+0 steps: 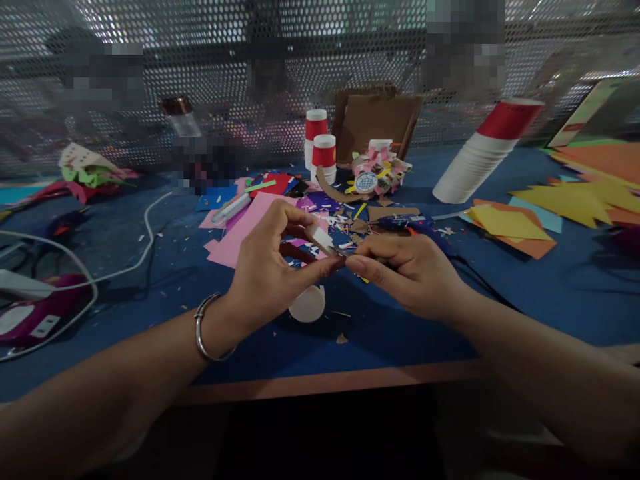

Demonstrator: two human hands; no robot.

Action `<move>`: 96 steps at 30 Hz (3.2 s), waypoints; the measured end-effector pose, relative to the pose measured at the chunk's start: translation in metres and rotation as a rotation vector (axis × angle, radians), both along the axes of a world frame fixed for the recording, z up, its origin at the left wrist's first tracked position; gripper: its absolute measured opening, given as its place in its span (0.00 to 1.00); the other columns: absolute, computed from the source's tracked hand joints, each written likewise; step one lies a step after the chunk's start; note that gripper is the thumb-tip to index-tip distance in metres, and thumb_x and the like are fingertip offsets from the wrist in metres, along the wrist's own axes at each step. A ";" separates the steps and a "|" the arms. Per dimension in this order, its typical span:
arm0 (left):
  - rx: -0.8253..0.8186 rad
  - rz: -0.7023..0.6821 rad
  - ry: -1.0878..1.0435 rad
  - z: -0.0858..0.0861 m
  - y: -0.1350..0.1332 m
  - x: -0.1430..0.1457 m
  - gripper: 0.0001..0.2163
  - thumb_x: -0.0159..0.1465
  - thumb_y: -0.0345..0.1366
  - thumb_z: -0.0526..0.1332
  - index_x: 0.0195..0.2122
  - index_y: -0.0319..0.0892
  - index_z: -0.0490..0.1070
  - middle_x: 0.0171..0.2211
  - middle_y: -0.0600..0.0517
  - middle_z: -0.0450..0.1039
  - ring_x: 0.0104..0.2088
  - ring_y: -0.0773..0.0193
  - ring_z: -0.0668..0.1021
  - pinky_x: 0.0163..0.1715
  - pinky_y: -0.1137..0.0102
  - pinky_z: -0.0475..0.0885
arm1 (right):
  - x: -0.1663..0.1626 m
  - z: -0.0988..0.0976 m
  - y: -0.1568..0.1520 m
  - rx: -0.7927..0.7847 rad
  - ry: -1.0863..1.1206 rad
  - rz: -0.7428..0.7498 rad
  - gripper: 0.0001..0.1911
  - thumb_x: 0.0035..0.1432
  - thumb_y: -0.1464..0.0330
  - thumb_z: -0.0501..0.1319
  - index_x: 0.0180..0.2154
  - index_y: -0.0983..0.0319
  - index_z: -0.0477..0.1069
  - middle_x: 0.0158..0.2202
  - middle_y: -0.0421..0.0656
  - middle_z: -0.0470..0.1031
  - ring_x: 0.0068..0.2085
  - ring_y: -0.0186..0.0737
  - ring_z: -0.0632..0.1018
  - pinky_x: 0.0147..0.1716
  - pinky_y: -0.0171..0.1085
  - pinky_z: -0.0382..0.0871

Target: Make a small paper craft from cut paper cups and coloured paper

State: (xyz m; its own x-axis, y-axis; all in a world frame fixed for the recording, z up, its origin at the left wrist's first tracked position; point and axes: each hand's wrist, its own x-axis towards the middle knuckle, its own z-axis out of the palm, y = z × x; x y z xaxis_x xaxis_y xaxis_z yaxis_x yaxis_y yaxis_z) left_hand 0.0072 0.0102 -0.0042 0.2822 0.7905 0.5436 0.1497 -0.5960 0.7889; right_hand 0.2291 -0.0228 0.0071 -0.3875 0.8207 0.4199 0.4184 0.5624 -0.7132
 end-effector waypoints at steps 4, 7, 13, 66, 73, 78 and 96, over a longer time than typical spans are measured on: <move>-0.015 0.001 0.010 0.000 0.000 0.000 0.25 0.51 0.39 0.80 0.44 0.44 0.69 0.41 0.53 0.74 0.39 0.64 0.80 0.32 0.72 0.81 | 0.000 0.003 0.000 0.009 -0.016 0.007 0.21 0.70 0.57 0.61 0.27 0.62 0.71 0.22 0.36 0.64 0.25 0.29 0.65 0.24 0.34 0.57; -0.039 -0.014 0.029 0.001 0.000 -0.001 0.24 0.52 0.38 0.79 0.43 0.44 0.68 0.40 0.53 0.75 0.37 0.64 0.81 0.31 0.72 0.81 | -0.001 0.003 0.000 -0.002 -0.035 0.017 0.21 0.71 0.58 0.60 0.27 0.62 0.71 0.22 0.36 0.64 0.25 0.29 0.65 0.25 0.33 0.57; 0.113 -0.005 0.104 0.004 0.001 -0.006 0.21 0.54 0.34 0.77 0.46 0.43 0.72 0.43 0.51 0.75 0.40 0.63 0.81 0.35 0.70 0.82 | 0.001 -0.001 0.004 -0.049 -0.041 0.023 0.25 0.71 0.53 0.59 0.26 0.62 0.68 0.22 0.35 0.62 0.25 0.29 0.64 0.25 0.34 0.56; 0.059 -0.061 0.629 0.024 0.004 -0.014 0.15 0.70 0.39 0.57 0.29 0.40 0.77 0.27 0.52 0.74 0.30 0.65 0.74 0.32 0.69 0.67 | 0.004 0.002 0.009 -0.262 -0.030 -0.011 0.30 0.64 0.41 0.61 0.27 0.61 0.68 0.23 0.35 0.59 0.26 0.31 0.60 0.25 0.36 0.49; -0.309 -0.348 0.674 0.032 -0.009 -0.005 0.10 0.64 0.37 0.59 0.26 0.40 0.71 0.21 0.57 0.67 0.22 0.71 0.67 0.22 0.75 0.60 | -0.001 0.000 0.010 -0.268 0.070 0.086 0.26 0.58 0.47 0.70 0.28 0.62 0.70 0.26 0.36 0.64 0.28 0.31 0.63 0.27 0.34 0.56; -0.419 -0.357 0.688 0.032 -0.009 -0.002 0.13 0.63 0.43 0.61 0.27 0.40 0.73 0.21 0.56 0.67 0.22 0.70 0.67 0.20 0.76 0.60 | -0.001 -0.002 0.011 -0.297 0.052 0.148 0.23 0.60 0.50 0.70 0.29 0.62 0.70 0.27 0.36 0.66 0.29 0.32 0.65 0.29 0.34 0.58; -0.623 -0.577 0.479 0.023 -0.001 -0.004 0.12 0.64 0.42 0.65 0.29 0.38 0.74 0.23 0.55 0.71 0.24 0.70 0.70 0.23 0.76 0.65 | -0.001 0.003 0.008 -0.283 0.007 0.219 0.13 0.66 0.61 0.64 0.33 0.64 0.75 0.27 0.38 0.70 0.29 0.32 0.67 0.30 0.33 0.61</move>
